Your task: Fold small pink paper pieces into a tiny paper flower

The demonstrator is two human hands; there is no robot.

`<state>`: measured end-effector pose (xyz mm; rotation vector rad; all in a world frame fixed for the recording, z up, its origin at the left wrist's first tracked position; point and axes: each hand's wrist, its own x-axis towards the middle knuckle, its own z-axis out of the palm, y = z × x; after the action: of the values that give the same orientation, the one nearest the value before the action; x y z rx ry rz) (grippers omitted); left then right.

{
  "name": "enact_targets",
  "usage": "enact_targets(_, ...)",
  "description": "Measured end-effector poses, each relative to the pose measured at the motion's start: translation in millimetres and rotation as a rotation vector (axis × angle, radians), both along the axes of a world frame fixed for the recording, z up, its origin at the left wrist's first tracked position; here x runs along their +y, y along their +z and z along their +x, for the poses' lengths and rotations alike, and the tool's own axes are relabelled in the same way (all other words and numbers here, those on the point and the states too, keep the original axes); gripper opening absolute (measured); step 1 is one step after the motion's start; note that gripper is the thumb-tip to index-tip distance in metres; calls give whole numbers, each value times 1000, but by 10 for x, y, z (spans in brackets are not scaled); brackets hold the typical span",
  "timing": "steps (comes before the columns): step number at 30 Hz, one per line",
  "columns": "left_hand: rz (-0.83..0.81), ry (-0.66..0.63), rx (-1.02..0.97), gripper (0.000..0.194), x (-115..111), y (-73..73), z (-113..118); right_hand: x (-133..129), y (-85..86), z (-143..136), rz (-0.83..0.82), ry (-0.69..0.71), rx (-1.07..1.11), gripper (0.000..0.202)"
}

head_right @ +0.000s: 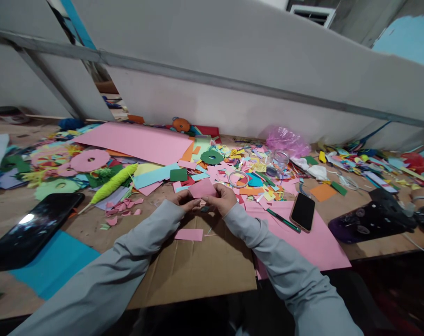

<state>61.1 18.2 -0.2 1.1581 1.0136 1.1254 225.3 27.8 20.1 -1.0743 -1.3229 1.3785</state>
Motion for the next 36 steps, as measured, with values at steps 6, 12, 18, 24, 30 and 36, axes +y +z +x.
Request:
enact_targets(6, -68, -11, 22, 37, -11, 118, -30, -25, 22, -30, -89, 55, 74, 43)
enact_targets(12, -73, 25, 8, 40, -41, 175, 4, -11, -21, -54, -110, 69, 129, 46)
enact_targets(18, -50, 43, 28, 40, -14, 116, 19, -6, -9, -38, -40, 92, 100, 40)
enact_targets(24, -72, 30, 82, 46, 18, 107, 1, -22, 48, -51, -89, 99, 82, 39)
enact_targets(30, -69, 6, 74, 43, 19, 75, 6, -27, -2, -62, -65, 92, 94, 36)
enact_targets(36, -47, 10, 106, 44, 88, -48, 39, -14, -84, -48, -35, 78, 62, 36)
